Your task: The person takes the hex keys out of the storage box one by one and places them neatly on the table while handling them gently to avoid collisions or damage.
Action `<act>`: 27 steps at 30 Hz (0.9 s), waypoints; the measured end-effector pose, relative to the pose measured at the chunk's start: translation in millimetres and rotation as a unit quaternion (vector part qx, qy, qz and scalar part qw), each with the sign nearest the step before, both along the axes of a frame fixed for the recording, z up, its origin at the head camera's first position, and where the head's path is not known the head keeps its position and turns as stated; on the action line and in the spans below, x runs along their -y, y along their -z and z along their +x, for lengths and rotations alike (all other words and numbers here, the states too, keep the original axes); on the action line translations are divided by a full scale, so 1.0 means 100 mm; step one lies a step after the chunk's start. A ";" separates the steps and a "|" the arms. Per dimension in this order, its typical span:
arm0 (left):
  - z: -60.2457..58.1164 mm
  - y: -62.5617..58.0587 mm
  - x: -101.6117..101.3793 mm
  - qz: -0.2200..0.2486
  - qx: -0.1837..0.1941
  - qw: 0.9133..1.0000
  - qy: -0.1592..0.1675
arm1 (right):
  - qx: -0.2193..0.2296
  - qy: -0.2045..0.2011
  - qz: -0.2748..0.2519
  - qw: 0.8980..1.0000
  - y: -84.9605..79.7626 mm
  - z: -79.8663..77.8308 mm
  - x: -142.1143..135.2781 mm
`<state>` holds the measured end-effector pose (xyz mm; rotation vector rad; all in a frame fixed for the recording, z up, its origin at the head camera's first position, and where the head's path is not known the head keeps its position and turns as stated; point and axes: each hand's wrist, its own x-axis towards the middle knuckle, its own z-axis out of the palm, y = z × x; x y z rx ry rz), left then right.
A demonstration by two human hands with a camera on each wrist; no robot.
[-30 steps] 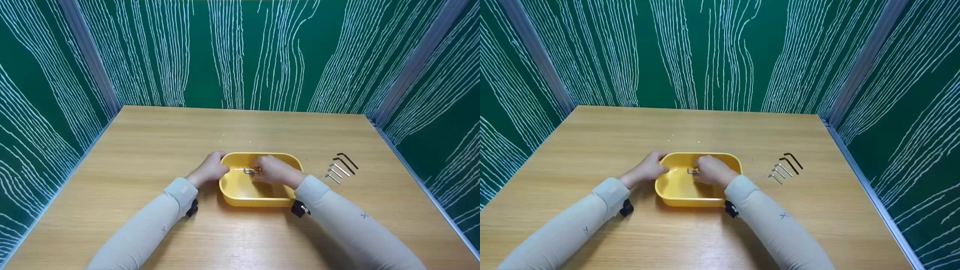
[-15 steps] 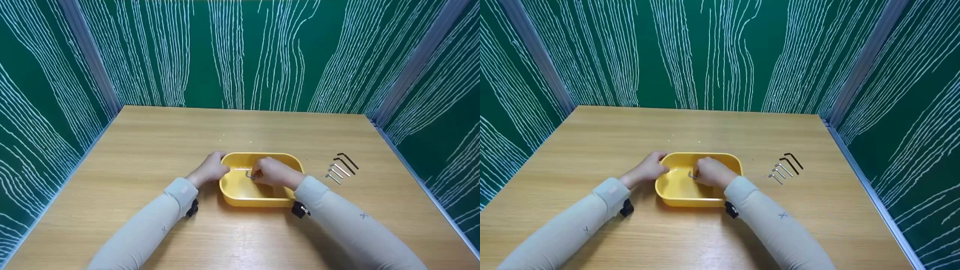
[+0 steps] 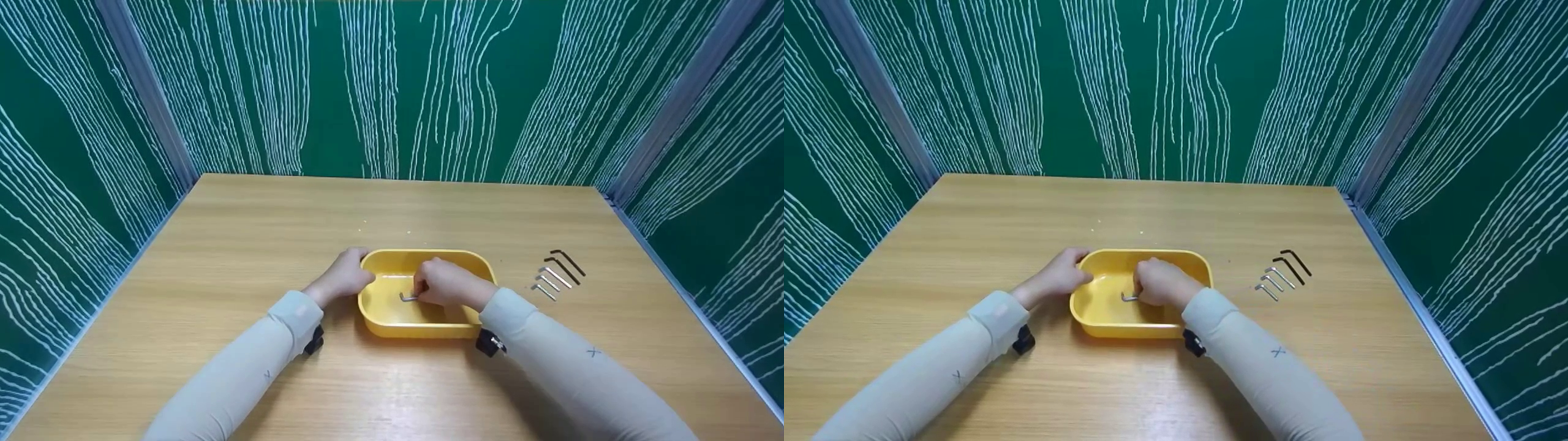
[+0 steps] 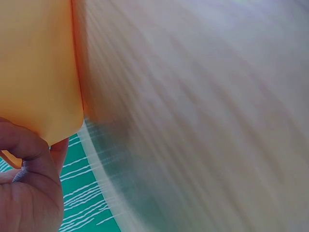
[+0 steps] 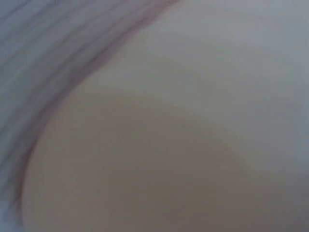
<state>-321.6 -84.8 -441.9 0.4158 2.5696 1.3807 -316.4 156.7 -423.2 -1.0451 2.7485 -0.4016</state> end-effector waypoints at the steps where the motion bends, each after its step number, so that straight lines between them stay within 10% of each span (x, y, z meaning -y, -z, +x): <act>1: 0.00 0.00 0.00 0.000 0.000 1.000 0.000 | -0.002 0.000 0.002 1.000 0.00 0.00 0.00; 27: -0.02 0.00 0.01 -0.007 0.000 1.000 -0.003 | 0.014 0.008 -0.021 1.000 -0.10 0.02 -0.16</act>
